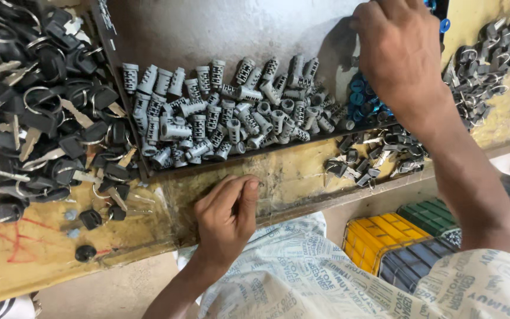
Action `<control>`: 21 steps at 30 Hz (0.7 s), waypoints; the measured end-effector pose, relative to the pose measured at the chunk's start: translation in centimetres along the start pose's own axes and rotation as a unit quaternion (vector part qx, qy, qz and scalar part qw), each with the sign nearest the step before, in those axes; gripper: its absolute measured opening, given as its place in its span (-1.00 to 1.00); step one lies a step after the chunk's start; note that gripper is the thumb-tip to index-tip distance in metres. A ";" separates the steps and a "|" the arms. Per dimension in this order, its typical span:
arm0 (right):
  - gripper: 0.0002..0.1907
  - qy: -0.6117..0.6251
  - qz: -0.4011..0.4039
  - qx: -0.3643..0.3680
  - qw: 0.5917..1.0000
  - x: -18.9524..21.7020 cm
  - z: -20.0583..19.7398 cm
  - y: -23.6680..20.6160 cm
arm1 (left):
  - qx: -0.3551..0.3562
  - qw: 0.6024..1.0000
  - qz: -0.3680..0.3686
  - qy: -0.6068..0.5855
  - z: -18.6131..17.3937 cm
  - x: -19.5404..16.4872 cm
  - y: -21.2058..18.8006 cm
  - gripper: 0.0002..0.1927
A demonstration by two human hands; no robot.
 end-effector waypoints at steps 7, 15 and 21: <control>-0.95 0.396 0.093 0.114 0.906 5.5 -3.6 -0.8 | 0.040 0.980 -0.070 -0.180 2.1 0.3 0.4 -0.85; -0.88 0.495 0.019 0.105 0.862 12.2 -5.3 -3.6 | 0.066 0.920 -0.120 -0.366 2.3 2.1 -0.7 -0.86; -0.90 0.253 0.008 0.004 0.967 4.5 -1.4 5.3 | -0.029 0.991 0.028 -0.130 0.9 1.1 -0.5 -0.85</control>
Point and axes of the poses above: each hand's wrist, its own y-axis towards the middle knuckle, its own z-axis out of the palm, x = y × z, the point moved 7 cm from there along y, towards the middle knuckle, and after that the axes turned 2 degrees about -z, right-handed, at the moved point
